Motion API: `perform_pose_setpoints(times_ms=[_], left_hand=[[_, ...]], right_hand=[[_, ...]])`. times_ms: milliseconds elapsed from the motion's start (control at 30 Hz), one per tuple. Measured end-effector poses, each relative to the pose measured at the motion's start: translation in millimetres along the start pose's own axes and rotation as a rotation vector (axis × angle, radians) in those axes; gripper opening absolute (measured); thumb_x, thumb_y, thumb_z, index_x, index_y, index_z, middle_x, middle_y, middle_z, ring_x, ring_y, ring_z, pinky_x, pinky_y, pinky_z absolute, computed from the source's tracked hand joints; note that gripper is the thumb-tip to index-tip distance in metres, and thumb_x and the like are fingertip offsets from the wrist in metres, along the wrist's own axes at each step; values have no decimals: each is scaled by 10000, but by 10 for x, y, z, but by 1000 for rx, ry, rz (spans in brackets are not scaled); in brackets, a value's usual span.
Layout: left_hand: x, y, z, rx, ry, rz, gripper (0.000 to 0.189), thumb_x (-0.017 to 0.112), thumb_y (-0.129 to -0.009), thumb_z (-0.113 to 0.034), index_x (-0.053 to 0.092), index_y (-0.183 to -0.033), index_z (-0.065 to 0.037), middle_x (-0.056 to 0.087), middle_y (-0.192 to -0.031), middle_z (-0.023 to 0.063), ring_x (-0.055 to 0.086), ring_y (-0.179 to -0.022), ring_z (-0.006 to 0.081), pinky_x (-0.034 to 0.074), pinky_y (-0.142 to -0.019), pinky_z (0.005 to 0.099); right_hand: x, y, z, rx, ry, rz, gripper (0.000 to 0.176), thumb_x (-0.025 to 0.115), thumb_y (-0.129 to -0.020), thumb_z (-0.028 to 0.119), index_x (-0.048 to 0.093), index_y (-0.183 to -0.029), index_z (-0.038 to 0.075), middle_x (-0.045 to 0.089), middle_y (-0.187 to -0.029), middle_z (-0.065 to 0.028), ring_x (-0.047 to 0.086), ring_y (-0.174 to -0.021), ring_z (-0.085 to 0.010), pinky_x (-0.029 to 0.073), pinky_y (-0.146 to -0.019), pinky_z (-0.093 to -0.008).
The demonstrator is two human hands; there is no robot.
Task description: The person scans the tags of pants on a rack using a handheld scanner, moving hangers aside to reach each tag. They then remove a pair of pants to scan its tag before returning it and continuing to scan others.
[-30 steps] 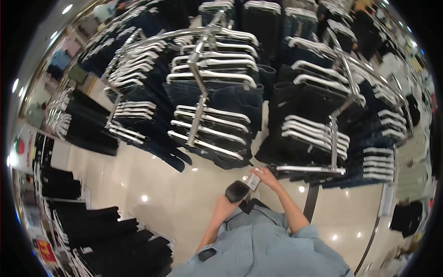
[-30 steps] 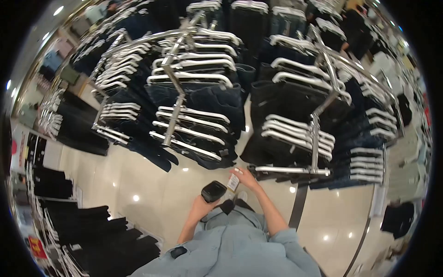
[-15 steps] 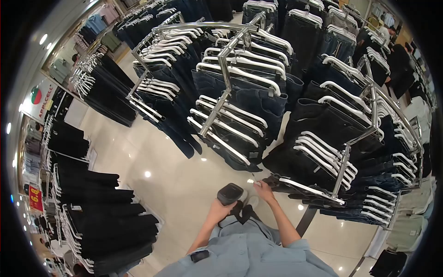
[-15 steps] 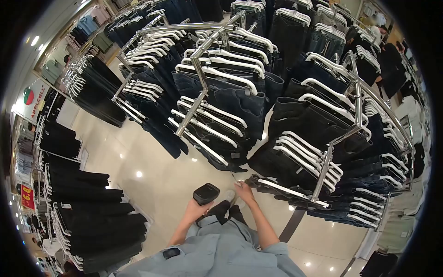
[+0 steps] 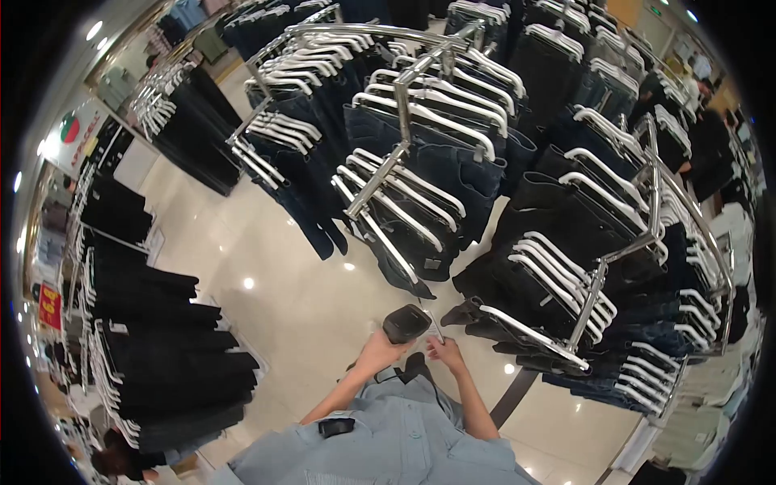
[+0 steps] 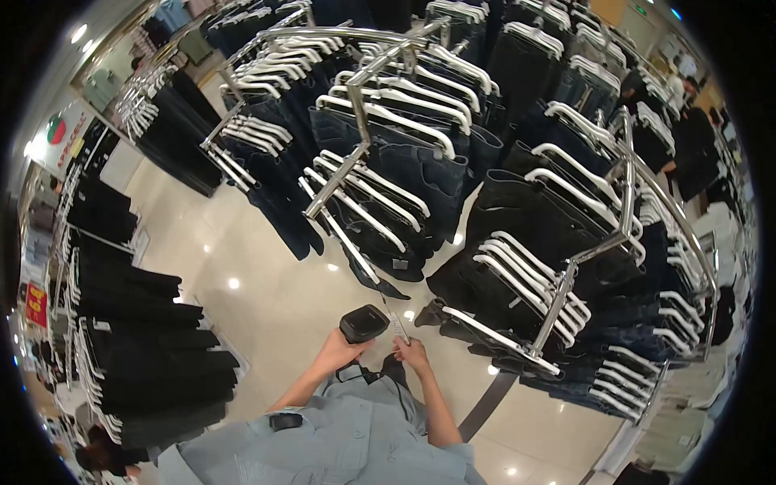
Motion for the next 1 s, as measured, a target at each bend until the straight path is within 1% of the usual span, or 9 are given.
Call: perform_pose_setpoints(times_ms=[267,367,433,467,567,767,867,967,1000], left_hand=[[-392,6,90,71,-48,-57,289,815,-870,-242,713,-951,17,658,-694,45,605,-601,102,509,-579,298],[-766,45,117,22,-17,-107,293,814,-872,-242,709,-967,15,663,-707,39,602,-601,98,510,-576,300],[-1050,42,211,13,34,-92,326,812,-862,-273,712,-980,15,672,-702,60,632,-615,129,519,-598,333],[-1198,46,267,3,89,-93,361,810,-853,-303,715,-993,15,681,-697,81,661,-630,161,528,-621,366],[-1604,27,473,46,174,-120,317,802,-865,-270,708,-957,19,654,-675,54,619,-585,130,512,-578,343],[-2320,86,569,84,311,-149,156,800,-872,-131,693,-900,-21,641,-695,6,593,-564,81,467,-524,264],[-2550,40,864,184,261,-208,144,792,-883,-127,691,-895,-25,637,-691,9,593,-567,84,467,-528,264],[-2820,166,825,37,290,-146,112,775,-899,-109,692,-901,-33,632,-683,15,586,-562,91,467,-532,267],[-2875,180,877,39,266,-102,112,775,-899,-109,692,-901,-33,632,-683,15,586,-562,91,467,-532,267]], right_hand=[[-13,-180,-150,18,-24,-26,447,683,-971,412,705,-1153,5,706,-918,-98,693,-773,-168,590,-704,-302],[-31,-324,-181,2,266,-126,476,730,-920,373,675,-1200,-8,716,-984,-138,704,-824,-228,593,-742,-343],[33,-376,-104,-429,925,-572,501,763,-869,298,644,-1231,-27,700,-1085,-196,697,-914,-308,574,-821,-376],[60,-360,-8,-464,829,-580,493,764,-863,269,640,-1236,-28,682,-1120,-216,685,-958,-334,559,-853,-391],[297,-57,1089,-439,542,-636,416,750,-865,204,639,-1198,-20,637,-1185,-234,639,-1114,-386,508,-944,-454],[1210,423,2916,-1007,702,-867,355,709,-927,137,619,-1248,16,625,-1229,-184,586,-1176,-380,481,-1008,-431],[1507,114,3225,-1003,763,-800,477,736,-913,239,585,-1303,9,624,-1264,-197,608,-1153,-398,511,-968,-456],[1697,-282,3193,-894,976,-798,549,715,-934,415,591,-1322,47,694,-950,-192,694,-906,-387,568,-775,-471],[1772,-356,3168,-904,986,-881,421,688,-959,392,612,-1221,71,681,-870,-163,696,-807,-368,568,-688,-475]])
Point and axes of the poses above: each hand's wrist, its own y-axis away from the middle knuckle, its own x-axis out of the palm, z = x × y, the point moved 2 cm from there along -y, towards the middle knuckle
